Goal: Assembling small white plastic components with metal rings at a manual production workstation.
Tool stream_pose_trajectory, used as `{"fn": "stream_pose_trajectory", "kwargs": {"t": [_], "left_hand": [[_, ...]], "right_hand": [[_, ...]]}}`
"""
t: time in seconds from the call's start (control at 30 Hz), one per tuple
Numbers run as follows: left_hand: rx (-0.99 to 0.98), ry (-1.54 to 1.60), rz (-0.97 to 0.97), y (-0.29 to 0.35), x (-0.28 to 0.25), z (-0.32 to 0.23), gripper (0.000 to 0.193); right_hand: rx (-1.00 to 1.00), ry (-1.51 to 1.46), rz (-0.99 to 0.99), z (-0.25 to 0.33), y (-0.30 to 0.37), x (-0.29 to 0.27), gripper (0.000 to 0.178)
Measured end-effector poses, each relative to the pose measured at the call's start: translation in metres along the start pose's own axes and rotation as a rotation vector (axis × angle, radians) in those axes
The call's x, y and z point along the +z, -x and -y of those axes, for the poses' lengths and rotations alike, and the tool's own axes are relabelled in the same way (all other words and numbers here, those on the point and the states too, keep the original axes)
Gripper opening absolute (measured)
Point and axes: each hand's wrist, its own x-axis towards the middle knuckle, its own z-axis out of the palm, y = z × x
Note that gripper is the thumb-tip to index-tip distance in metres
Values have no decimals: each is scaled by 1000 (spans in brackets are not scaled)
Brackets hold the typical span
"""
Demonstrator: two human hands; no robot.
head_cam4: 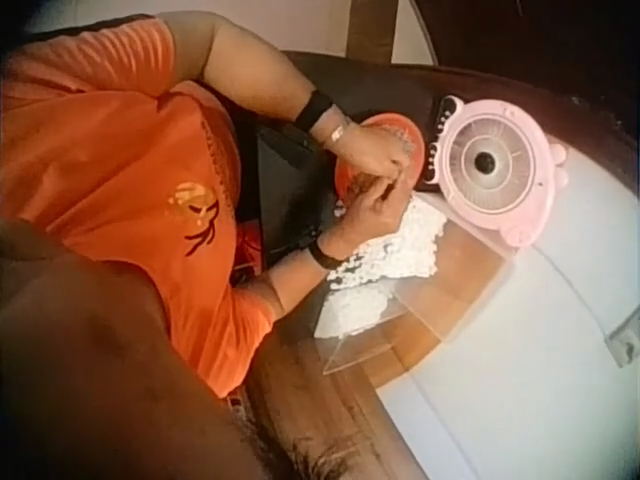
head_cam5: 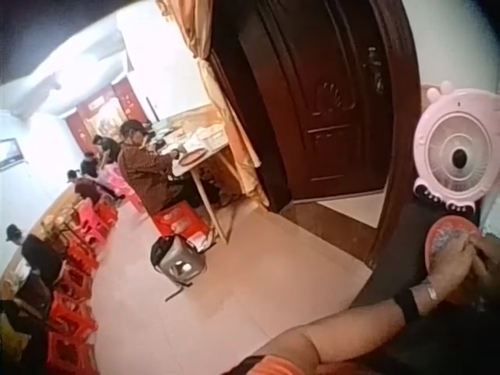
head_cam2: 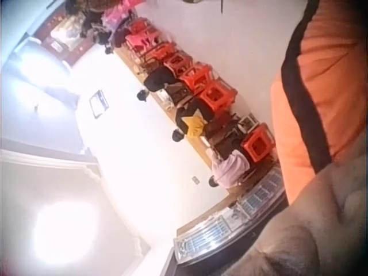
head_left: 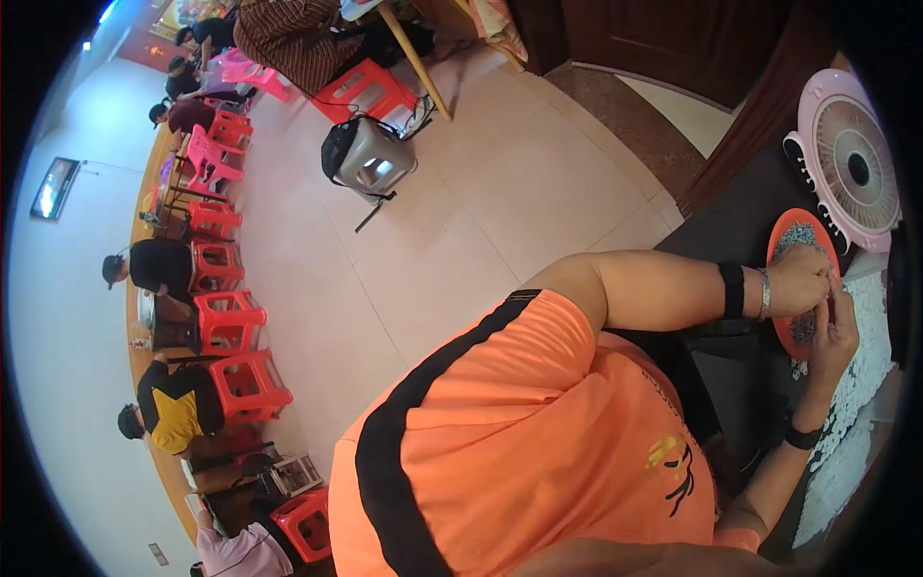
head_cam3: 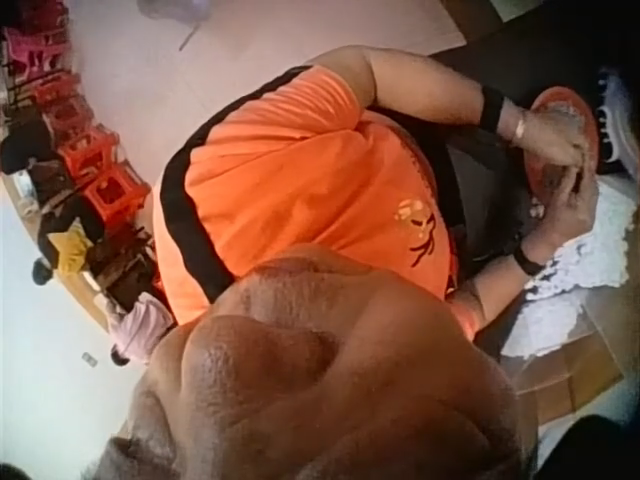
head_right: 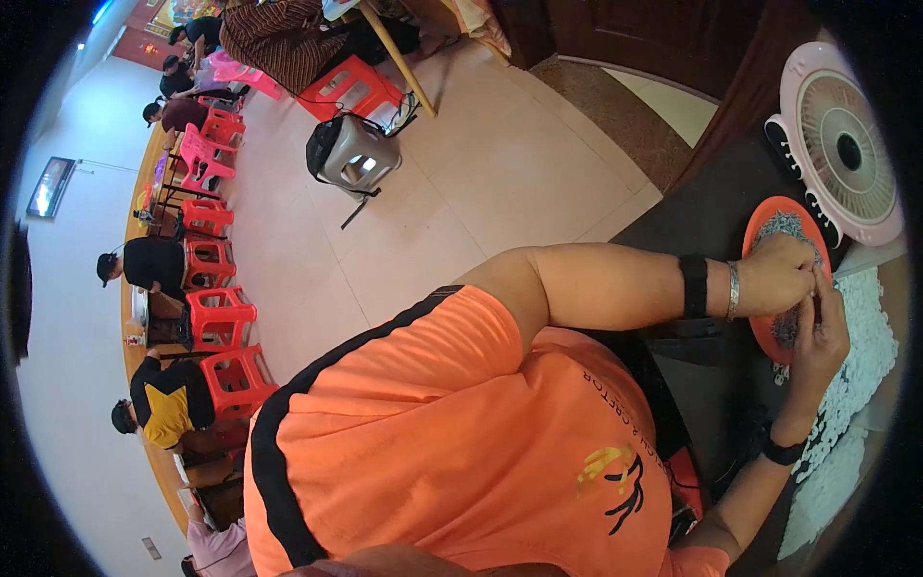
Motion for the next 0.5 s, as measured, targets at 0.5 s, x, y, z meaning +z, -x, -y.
{"fn": "stream_pose_trajectory", "kwargs": {"t": [0.5], "left_hand": [[-162, 479, 193, 4, -30, -22, 12]], "right_hand": [[308, -830, 21, 15, -5, -15, 32]]}}
